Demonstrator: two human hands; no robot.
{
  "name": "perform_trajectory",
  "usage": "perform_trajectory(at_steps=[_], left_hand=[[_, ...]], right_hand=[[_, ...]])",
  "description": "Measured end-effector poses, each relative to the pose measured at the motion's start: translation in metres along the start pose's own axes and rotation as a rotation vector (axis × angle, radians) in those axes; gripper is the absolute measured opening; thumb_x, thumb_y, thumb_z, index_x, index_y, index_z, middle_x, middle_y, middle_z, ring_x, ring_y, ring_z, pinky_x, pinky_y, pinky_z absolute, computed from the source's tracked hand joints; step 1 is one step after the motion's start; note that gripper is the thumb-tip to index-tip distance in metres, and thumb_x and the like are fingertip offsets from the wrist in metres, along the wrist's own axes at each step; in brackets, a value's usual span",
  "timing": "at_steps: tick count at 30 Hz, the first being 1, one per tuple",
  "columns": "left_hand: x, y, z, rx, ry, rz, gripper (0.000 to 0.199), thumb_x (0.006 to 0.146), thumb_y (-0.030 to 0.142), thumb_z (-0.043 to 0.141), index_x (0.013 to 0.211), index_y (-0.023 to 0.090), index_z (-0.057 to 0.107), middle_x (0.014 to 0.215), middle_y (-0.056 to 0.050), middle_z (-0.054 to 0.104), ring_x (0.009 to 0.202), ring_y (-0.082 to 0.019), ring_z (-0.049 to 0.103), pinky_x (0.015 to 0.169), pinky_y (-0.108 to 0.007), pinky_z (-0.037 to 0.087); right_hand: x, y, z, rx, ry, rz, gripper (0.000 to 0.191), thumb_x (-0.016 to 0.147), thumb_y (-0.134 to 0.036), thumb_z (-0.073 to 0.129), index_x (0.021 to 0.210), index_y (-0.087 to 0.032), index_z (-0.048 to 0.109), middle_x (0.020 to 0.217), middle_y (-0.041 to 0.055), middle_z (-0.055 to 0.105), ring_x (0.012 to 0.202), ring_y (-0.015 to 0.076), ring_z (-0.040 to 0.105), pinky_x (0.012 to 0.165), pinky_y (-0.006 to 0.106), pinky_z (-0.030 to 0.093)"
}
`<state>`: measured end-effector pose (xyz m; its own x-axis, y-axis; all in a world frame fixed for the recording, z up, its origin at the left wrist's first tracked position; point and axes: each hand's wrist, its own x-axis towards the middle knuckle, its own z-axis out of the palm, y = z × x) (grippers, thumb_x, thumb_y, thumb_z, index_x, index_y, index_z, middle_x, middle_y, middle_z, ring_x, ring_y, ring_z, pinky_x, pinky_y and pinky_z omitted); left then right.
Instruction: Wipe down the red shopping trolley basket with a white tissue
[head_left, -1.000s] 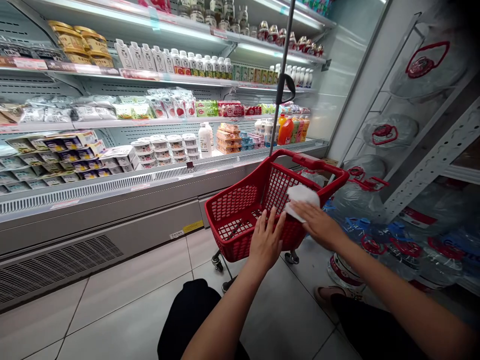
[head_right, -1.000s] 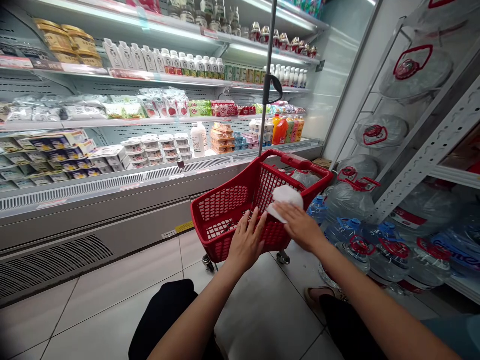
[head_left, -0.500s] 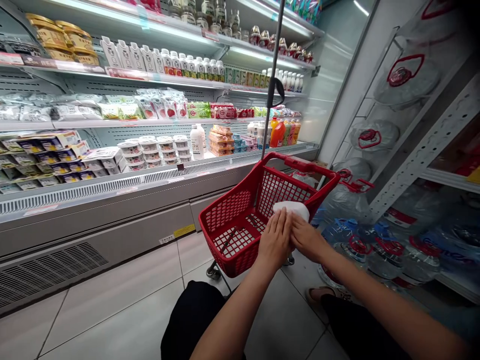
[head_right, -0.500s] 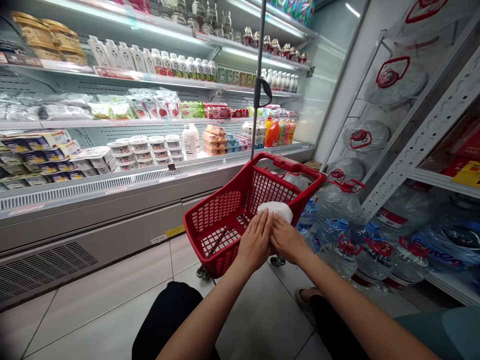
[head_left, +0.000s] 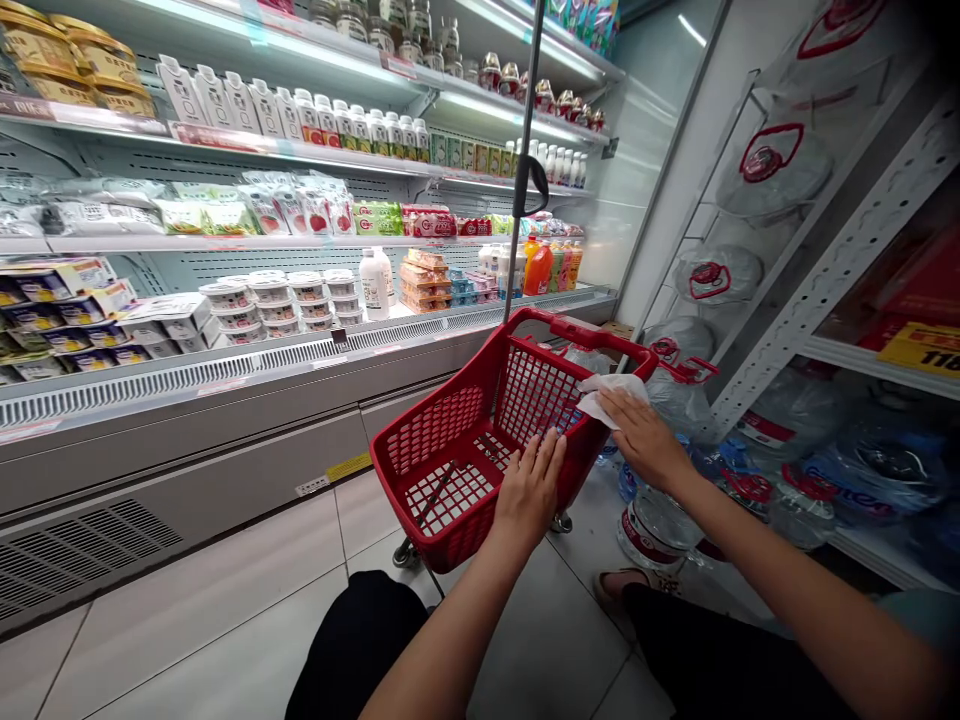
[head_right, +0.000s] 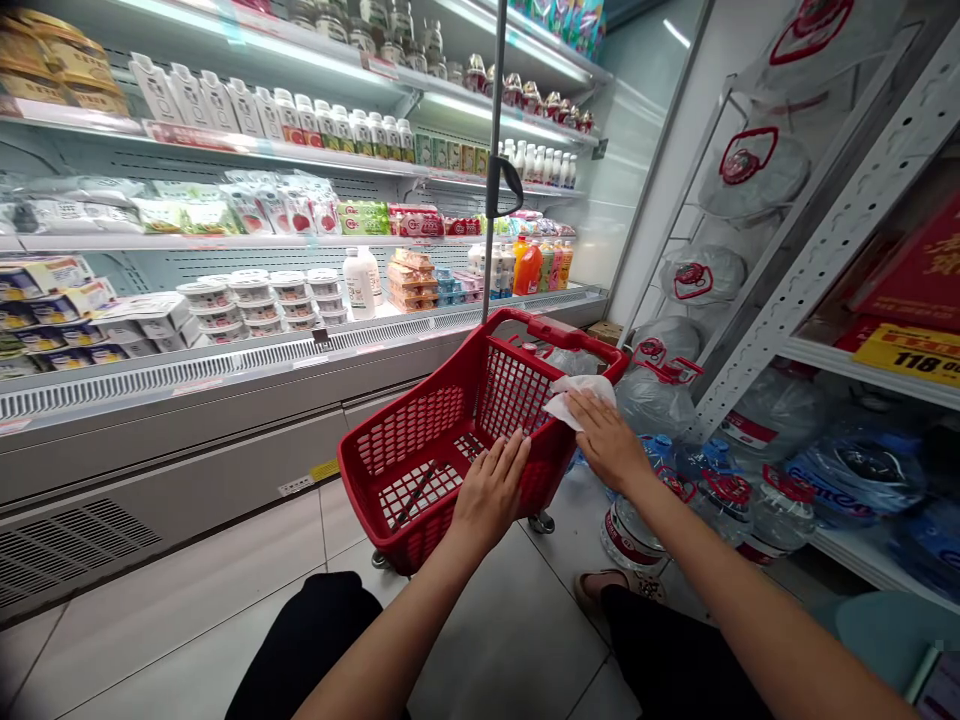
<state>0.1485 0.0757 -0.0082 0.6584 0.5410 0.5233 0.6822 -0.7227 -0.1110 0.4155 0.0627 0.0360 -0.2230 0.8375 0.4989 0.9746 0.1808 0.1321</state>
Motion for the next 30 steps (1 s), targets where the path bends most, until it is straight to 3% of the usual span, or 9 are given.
perform_trajectory(at_steps=[4, 7, 10, 14, 17, 20, 27, 30], left_hand=[[0.001, -0.002, -0.004, -0.004, 0.003, -0.017, 0.074, 0.099, 0.021, 0.040, 0.167, 0.013, 0.013, 0.172, -0.009, 0.022, 0.153, -0.024, 0.036, 0.118, -0.042, 0.042], [-0.001, -0.003, -0.009, -0.005, -0.022, -0.021, 0.075, 0.098, 0.022, 0.041, 0.166, 0.006, 0.014, 0.172, -0.014, 0.019, 0.154, -0.024, 0.035, 0.120, -0.040, 0.039], [-0.009, -0.009, -0.017, 0.009, -0.055, 0.006, 0.076, 0.097, 0.026, 0.045, 0.165, 0.008, 0.017, 0.173, -0.014, 0.018, 0.155, -0.024, 0.032, 0.121, -0.042, 0.037], [-0.028, -0.022, -0.027, 0.027, -0.084, 0.028, 0.071, 0.099, 0.026, 0.042, 0.165, 0.013, 0.021, 0.173, -0.010, 0.020, 0.154, -0.023, 0.034, 0.121, -0.043, 0.036], [-0.042, -0.033, -0.032, 0.022, -0.086, 0.020, 0.071, 0.100, 0.025, 0.042, 0.166, 0.017, 0.019, 0.172, -0.008, 0.024, 0.154, -0.023, 0.035, 0.121, -0.045, 0.036], [-0.051, -0.043, -0.034, 0.026, -0.081, -0.007, 0.072, 0.100, 0.026, 0.042, 0.167, 0.019, 0.015, 0.171, -0.007, 0.026, 0.153, -0.023, 0.036, 0.120, -0.046, 0.038], [-0.057, -0.063, -0.034, 0.004, -0.064, -0.059, 0.074, 0.100, 0.027, 0.045, 0.165, 0.008, 0.017, 0.171, -0.014, 0.025, 0.156, -0.022, 0.031, 0.124, -0.040, 0.033], [-0.059, -0.071, -0.040, -0.045, -0.083, -0.060, 0.075, 0.098, 0.027, 0.049, 0.163, 0.005, 0.019, 0.171, -0.016, 0.023, 0.157, -0.023, 0.029, 0.125, -0.039, 0.031]], right_hand=[[-0.012, -0.054, 0.009, 0.084, -0.024, -0.176, 0.075, 0.098, -0.016, 0.035, 0.168, -0.023, 0.008, 0.170, 0.0050, 0.031, 0.158, 0.0215, 0.024, 0.128, 0.050, 0.028], [-0.014, -0.066, 0.008, 0.102, -0.041, -0.256, 0.077, 0.098, -0.015, 0.036, 0.168, -0.025, 0.005, 0.170, 0.0032, 0.031, 0.157, 0.0198, 0.027, 0.128, 0.049, 0.028], [-0.008, -0.038, 0.003, 0.055, -0.044, -0.233, 0.076, 0.098, -0.015, 0.036, 0.167, -0.029, 0.007, 0.169, 0.0007, 0.032, 0.156, 0.0194, 0.029, 0.128, 0.049, 0.028], [0.007, 0.015, 0.006, -0.013, -0.017, -0.089, 0.068, 0.102, -0.022, 0.031, 0.167, -0.026, 0.013, 0.170, 0.0021, 0.031, 0.157, 0.0222, 0.027, 0.127, 0.050, 0.028], [0.018, 0.025, 0.019, -0.002, -0.017, 0.003, 0.064, 0.103, -0.024, 0.028, 0.167, -0.023, 0.020, 0.170, 0.0042, 0.031, 0.157, 0.0248, 0.027, 0.126, 0.052, 0.030], [0.024, -0.005, 0.032, 0.025, -0.028, 0.008, 0.065, 0.102, -0.023, 0.028, 0.167, -0.022, 0.018, 0.169, 0.0059, 0.033, 0.157, 0.0248, 0.026, 0.126, 0.053, 0.031], [0.006, -0.142, 0.037, 0.223, -0.051, -0.294, 0.072, 0.102, -0.019, 0.032, 0.167, -0.024, 0.003, 0.172, 0.0042, 0.024, 0.159, 0.0201, 0.020, 0.128, 0.049, 0.029], [0.004, -0.155, 0.031, 0.257, -0.071, -0.367, 0.074, 0.101, -0.018, 0.035, 0.167, -0.026, 0.003, 0.171, 0.0026, 0.026, 0.158, 0.0196, 0.023, 0.128, 0.049, 0.028]])
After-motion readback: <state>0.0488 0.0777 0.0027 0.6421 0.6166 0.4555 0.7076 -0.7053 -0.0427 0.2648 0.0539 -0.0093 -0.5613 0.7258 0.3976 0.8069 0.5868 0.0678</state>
